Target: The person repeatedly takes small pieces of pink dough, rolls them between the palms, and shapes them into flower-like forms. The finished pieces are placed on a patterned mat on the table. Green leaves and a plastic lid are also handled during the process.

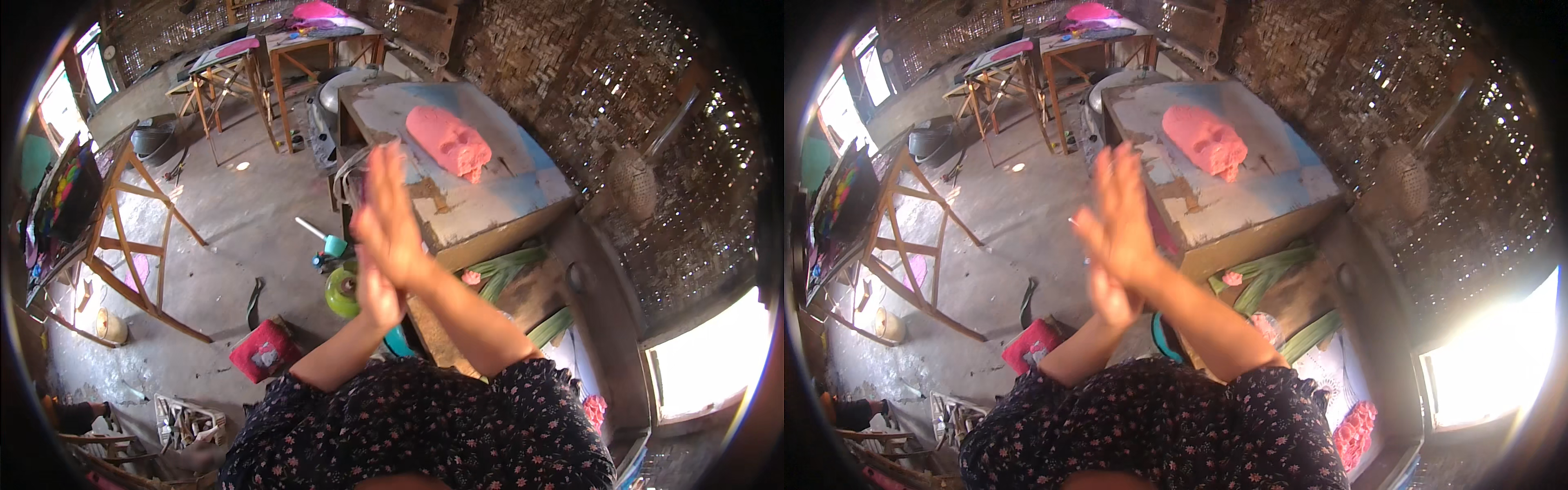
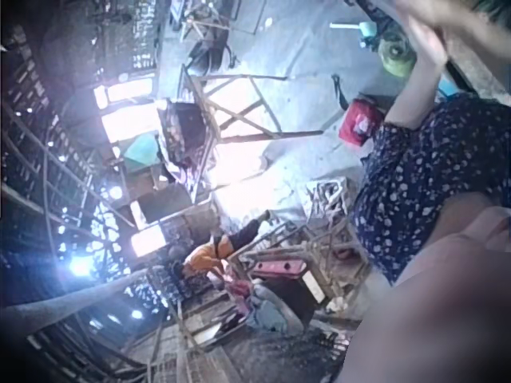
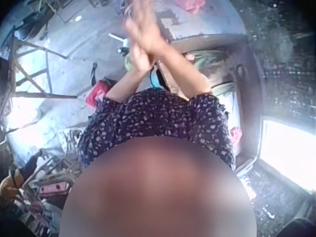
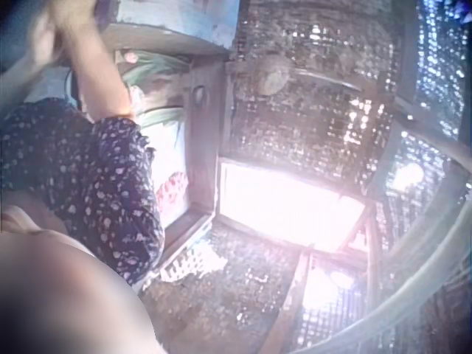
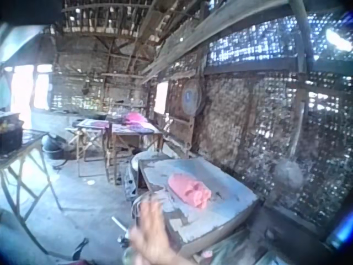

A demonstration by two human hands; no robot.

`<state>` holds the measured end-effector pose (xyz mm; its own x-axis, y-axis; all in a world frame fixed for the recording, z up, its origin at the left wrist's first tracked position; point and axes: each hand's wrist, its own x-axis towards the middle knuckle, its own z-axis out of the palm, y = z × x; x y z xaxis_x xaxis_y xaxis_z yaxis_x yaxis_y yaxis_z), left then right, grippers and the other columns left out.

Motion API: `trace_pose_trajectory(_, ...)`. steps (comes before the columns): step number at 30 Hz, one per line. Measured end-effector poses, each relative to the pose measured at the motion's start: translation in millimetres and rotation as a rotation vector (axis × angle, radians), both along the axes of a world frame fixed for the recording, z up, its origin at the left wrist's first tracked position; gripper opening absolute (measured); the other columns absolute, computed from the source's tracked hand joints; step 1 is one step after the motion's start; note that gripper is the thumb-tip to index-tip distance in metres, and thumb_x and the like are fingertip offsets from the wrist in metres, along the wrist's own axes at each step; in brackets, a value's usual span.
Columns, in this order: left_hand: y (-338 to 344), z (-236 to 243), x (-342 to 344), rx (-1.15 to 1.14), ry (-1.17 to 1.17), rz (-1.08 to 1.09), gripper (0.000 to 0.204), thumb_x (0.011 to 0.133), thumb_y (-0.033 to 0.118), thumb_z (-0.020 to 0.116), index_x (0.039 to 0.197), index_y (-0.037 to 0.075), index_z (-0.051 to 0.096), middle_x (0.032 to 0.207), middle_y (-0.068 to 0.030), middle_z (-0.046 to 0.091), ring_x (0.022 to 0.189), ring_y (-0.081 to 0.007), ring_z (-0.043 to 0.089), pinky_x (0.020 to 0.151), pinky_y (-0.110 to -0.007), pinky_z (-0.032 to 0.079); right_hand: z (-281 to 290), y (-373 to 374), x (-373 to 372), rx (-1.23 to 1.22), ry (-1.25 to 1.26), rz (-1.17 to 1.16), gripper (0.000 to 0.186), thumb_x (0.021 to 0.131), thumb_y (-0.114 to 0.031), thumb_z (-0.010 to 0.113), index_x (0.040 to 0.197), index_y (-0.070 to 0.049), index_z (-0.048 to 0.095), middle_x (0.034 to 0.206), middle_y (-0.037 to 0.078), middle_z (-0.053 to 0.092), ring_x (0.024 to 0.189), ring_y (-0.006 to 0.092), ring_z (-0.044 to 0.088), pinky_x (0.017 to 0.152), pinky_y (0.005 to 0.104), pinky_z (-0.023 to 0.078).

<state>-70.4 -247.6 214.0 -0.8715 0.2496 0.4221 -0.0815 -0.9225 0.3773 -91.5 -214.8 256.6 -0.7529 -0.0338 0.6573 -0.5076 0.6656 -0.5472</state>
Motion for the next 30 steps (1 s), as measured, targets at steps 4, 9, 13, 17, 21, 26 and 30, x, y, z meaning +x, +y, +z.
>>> trace_pose_trajectory(4,1,-4,-18,0.345,0.367,0.368,0.063,0.096,0.041,0.023,0.142,0.002,0.008,0.15,-0.0121,0.004,0.138,-0.0254,0.003,0.112,-0.04,0.005,-7,-11,22,0.246,0.067,0.308,0.086,0.086,-0.061,0.034,0.143,-0.002,0.008,0.148,0.024,-0.004,0.136,0.0396,-0.006,0.107,0.0528,0.002)
trace_pose_trajectory(9,-12,-12,-1,-0.2,0.121,0.118,0.063,0.095,0.042,0.024,0.143,0.005,0.008,0.15,-0.0099,0.008,0.137,-0.0261,0.011,0.111,-0.04,0.009,0,12,-14,-0.14,-0.159,0.003,0.078,0.088,-0.057,0.034,0.145,-0.013,0.004,0.148,0.021,-0.007,0.136,0.0425,-0.002,0.107,0.0555,0.003)
trace_pose_trajectory(13,-28,5,-19,-0.066,-0.038,0.215,0.062,0.096,0.043,0.02,0.144,0.007,0.004,0.151,-0.0046,0.002,0.139,-0.0226,0.003,0.111,-0.037,0.004,-40,-2,23,-0.203,-0.395,0.389,0.067,0.093,-0.051,0.024,0.145,-0.017,-0.002,0.148,0.019,-0.01,0.136,0.0409,-0.008,0.106,0.0567,0.003)
trace_pose_trajectory(17,-28,-5,-20,0.288,0.26,0.024,0.065,0.095,0.048,0.017,0.144,0.009,0.002,0.152,-0.0024,-0.002,0.139,-0.0226,-0.003,0.111,-0.04,-0.005,-64,12,28,-0.134,-0.373,0.217,0.066,0.094,-0.048,0.024,0.144,-0.013,-0.001,0.148,0.019,-0.012,0.135,0.0421,-0.009,0.106,0.0568,0.003)
trace_pose_trajectory(21,0,-37,12,-0.223,0.499,0.229,0.066,0.094,0.051,0.018,0.144,0.011,0.002,0.151,-0.0089,-0.001,0.138,-0.028,0.001,0.11,-0.044,-0.001,-40,29,14,-0.329,-0.102,-0.111,0.076,0.09,-0.056,0.03,0.145,-0.014,0.0,0.148,0.02,-0.012,0.134,0.0448,-0.008,0.105,0.0588,0.005)
trace_pose_trajectory(26,0,-28,4,0.38,0.039,-0.249,0.068,0.093,0.053,0.019,0.144,0.011,0.002,0.151,-0.0089,0.002,0.138,-0.0272,0.005,0.111,-0.042,0.002,-23,8,40,0.079,0.111,0.157,0.084,0.081,-0.063,0.043,0.143,-0.014,0.017,0.148,0.024,0.0,0.135,0.0455,-0.002,0.105,0.0595,0.006)
trace_pose_trajectory(30,-7,-35,5,-0.088,-0.024,-0.18,0.07,0.093,0.055,0.019,0.144,0.01,0.002,0.151,-0.0064,0.001,0.138,-0.0242,0.003,0.111,-0.04,0.002,-27,21,3,0.13,0.073,-0.064,0.086,0.077,-0.065,0.046,0.142,-0.015,0.021,0.148,0.024,0.0,0.134,0.0461,-0.006,0.103,0.0628,0.005)
